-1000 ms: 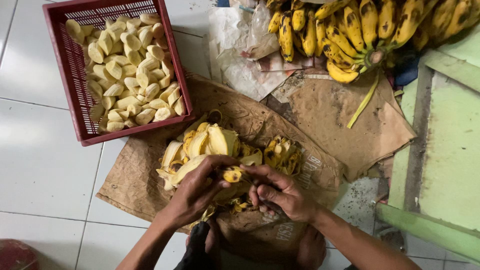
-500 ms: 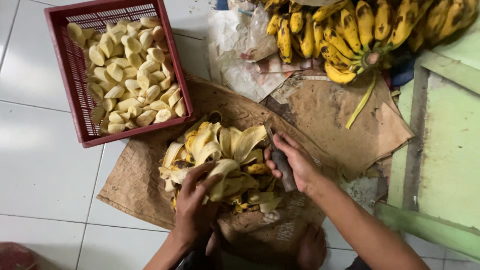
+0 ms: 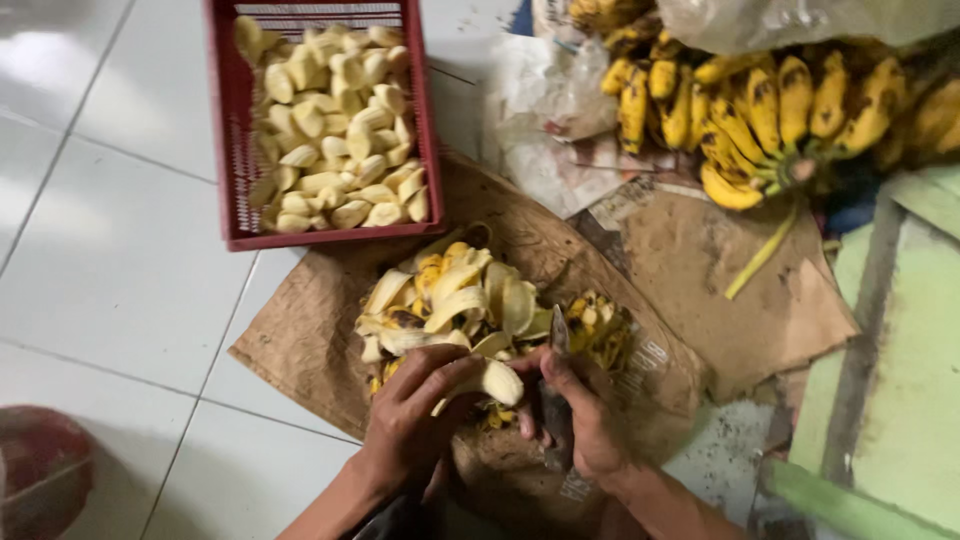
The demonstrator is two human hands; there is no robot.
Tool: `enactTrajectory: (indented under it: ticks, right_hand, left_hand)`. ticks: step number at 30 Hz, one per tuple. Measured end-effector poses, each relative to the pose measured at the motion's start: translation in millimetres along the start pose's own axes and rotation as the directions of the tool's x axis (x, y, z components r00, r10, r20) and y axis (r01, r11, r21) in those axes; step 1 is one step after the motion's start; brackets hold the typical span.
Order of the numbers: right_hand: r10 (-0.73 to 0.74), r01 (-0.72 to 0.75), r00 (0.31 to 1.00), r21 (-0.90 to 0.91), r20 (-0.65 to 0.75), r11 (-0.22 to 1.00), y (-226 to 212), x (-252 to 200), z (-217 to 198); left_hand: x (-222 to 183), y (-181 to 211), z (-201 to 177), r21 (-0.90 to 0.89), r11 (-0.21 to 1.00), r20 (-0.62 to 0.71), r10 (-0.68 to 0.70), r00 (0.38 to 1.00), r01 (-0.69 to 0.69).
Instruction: The person peels ripe bananas using a knife and places the peeled fruit into a red plastic basket. The person repeatedly picks bananas from a bunch, removes the peel, and deposits the fruit into the basket while sitting on the floor.
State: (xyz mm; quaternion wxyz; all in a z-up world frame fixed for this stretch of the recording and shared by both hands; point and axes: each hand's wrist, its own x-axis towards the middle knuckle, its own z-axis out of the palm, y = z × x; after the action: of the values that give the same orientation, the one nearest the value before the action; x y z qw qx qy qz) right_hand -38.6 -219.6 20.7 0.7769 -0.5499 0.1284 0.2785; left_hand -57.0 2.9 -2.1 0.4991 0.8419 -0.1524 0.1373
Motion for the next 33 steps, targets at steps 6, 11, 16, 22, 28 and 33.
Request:
enactTrajectory:
  ticks: [6, 11, 16, 22, 28, 33]
  right_hand:
    - [-0.047, 0.044, 0.99, 0.031, 0.131, 0.999, -16.7, 1.2, 22.8]
    - [-0.005, 0.006, 0.995, -0.014, 0.095, 1.0, -18.6, 18.0, 33.3]
    - [-0.002, 0.024, 0.994, -0.191, 0.113, 0.981, -9.7, 24.6, 34.1]
    - [-0.067, 0.119, 0.988, -0.403, 0.142, 0.907, -14.7, 25.7, 51.0]
    - [-0.024, 0.07, 0.992, -0.385, 0.123, 0.92, -14.9, 28.0, 61.0]
    - [-0.036, 0.064, 0.997, -0.412, 0.075, 0.909, -8.8, 29.1, 58.7]
  left_hand:
    - [12.3, -18.4, -15.9, -0.927, 0.24, 0.112, -0.557, 0.823, 0.288]
    - [37.5, -29.4, -28.2, -0.936, 0.007, 0.307, -0.471, 0.827, 0.352]
    - [32.5, -30.2, -12.2, -0.846, 0.223, 0.306, -0.54, 0.784, 0.484]
    - [24.8, -30.7, -8.6, -0.749, 0.37, 0.285, -0.568, 0.772, 0.549]
    - [26.7, -20.4, -9.8, -0.81, 0.295, 0.317, -0.507, 0.802, 0.506]
    - [30.7, -12.2, -11.8, -0.852, 0.184, 0.364, -0.466, 0.807, 0.49]
